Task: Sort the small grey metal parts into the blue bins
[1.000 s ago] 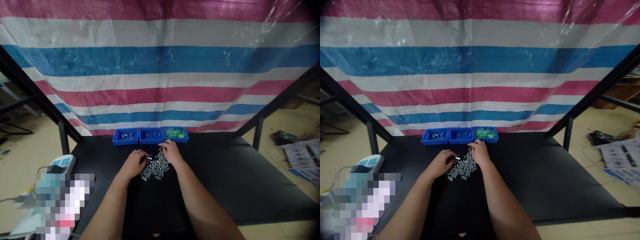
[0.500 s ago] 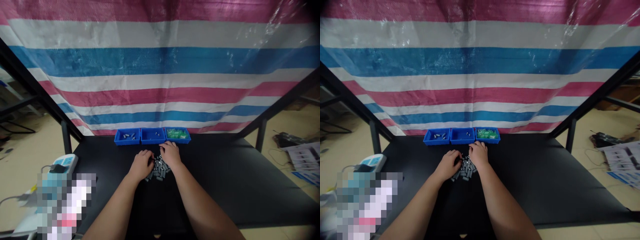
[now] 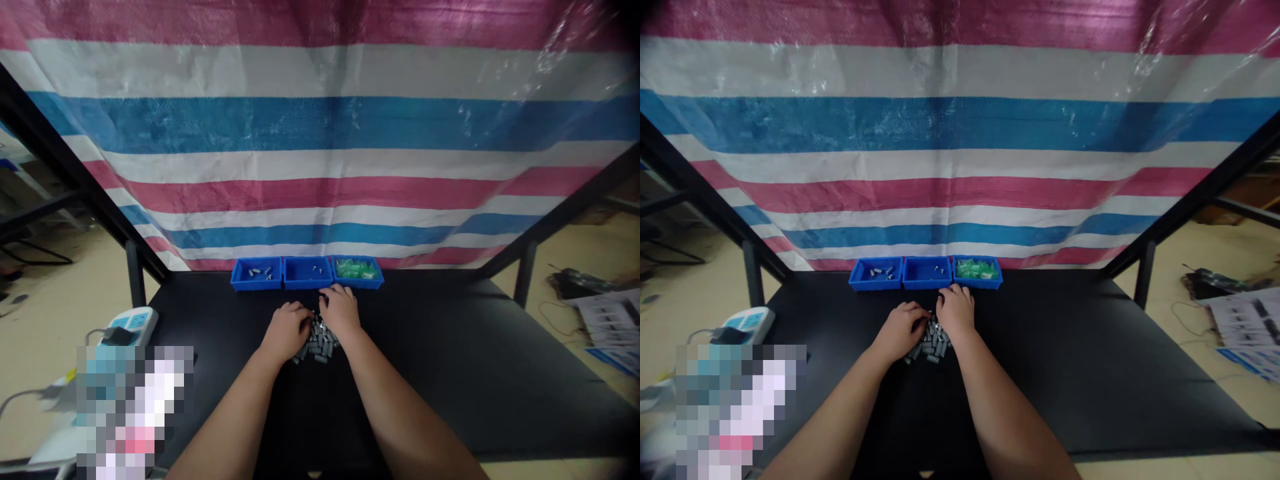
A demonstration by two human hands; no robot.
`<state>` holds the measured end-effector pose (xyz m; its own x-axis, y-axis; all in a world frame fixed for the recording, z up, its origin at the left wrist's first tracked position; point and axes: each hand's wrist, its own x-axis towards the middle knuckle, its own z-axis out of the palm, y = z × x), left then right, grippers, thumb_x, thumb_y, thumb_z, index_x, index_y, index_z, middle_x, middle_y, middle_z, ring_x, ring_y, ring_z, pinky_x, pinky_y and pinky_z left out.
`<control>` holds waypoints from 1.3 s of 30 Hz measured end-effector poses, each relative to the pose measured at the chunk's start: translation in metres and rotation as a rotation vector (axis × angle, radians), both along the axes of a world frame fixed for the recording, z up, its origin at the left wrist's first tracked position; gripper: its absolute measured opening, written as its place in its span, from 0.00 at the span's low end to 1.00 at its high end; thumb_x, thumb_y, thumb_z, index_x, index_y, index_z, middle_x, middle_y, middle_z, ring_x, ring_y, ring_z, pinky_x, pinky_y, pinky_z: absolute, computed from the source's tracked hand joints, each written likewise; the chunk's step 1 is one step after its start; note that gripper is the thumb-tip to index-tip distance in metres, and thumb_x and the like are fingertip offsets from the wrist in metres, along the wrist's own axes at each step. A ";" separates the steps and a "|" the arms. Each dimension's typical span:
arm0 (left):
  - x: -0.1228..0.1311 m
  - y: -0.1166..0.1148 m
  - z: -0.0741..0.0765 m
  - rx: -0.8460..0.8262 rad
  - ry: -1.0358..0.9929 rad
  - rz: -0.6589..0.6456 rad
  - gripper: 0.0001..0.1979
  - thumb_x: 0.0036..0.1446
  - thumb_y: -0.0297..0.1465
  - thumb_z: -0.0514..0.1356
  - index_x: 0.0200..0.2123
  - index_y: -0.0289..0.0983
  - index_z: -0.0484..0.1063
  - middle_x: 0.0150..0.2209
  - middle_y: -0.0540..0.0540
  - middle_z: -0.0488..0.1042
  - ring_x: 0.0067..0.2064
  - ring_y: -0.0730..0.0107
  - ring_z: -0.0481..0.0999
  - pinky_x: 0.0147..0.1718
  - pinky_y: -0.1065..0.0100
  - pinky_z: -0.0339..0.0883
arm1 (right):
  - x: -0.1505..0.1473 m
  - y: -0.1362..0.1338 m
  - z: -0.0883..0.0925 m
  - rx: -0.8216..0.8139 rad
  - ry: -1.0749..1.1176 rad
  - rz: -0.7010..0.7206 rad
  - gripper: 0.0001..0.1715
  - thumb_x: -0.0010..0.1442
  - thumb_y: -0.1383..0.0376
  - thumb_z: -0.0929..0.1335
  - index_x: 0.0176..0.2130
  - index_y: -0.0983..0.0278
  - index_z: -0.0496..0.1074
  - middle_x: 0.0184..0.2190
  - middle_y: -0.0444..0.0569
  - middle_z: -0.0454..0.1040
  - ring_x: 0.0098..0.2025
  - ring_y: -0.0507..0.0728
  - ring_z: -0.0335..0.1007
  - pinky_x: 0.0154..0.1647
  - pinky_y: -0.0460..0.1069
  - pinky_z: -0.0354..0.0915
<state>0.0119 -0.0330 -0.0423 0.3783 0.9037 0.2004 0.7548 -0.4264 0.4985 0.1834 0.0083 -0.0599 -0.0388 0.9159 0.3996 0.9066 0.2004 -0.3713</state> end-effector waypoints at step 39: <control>-0.029 0.036 -0.013 -0.052 -1.259 0.512 0.18 0.52 0.42 0.69 0.36 0.35 0.71 0.30 0.50 0.76 0.31 0.71 0.79 0.33 0.69 0.74 | -0.003 0.018 0.005 0.272 0.373 0.163 0.21 0.68 0.64 0.63 0.57 0.60 0.74 0.48 0.54 0.75 0.50 0.61 0.70 0.57 0.57 0.67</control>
<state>-0.0172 0.0027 -0.0554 -0.4115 0.9036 0.1191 -0.1534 -0.1975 0.9682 0.1799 0.0261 -0.0551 0.0187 0.7704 0.6373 0.6706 0.4631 -0.5795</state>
